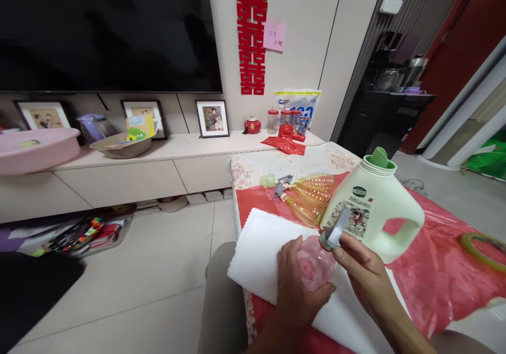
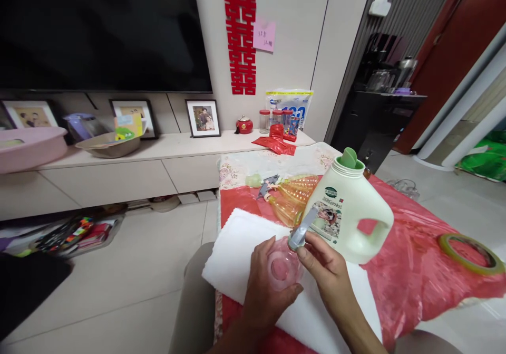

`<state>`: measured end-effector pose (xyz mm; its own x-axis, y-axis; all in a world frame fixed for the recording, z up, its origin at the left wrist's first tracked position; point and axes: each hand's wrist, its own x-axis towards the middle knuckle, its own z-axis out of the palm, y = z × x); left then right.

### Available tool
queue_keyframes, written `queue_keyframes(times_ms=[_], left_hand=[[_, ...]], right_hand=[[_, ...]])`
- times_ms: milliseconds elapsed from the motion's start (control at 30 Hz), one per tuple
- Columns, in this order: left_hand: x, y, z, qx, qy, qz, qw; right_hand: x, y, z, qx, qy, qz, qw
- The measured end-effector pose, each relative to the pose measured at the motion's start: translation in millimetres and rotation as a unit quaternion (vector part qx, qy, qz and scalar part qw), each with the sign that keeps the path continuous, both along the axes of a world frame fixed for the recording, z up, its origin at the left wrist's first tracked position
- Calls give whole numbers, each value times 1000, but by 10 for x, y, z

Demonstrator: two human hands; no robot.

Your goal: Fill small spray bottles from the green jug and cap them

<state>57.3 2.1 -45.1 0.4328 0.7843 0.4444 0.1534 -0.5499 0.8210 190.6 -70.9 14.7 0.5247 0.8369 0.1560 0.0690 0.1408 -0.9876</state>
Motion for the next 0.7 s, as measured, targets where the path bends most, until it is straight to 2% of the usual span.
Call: queue_keyframes(times_ms=[200,467,600,700], left_hand=[[17,1,27,-35,-13,1,999],[1,4,18,-48,-33,-7,998],[-20,29,12,-53,-27,-13,998],[-30,36,34,-58,-23,-27,998]], right_hand=[[-185,65,47,40,0,-70,997],[-211,111,-7,36,85,-70,993],[-261,143,65,47,86,-50,994],[-319,145,127,57,70,-65,994]])
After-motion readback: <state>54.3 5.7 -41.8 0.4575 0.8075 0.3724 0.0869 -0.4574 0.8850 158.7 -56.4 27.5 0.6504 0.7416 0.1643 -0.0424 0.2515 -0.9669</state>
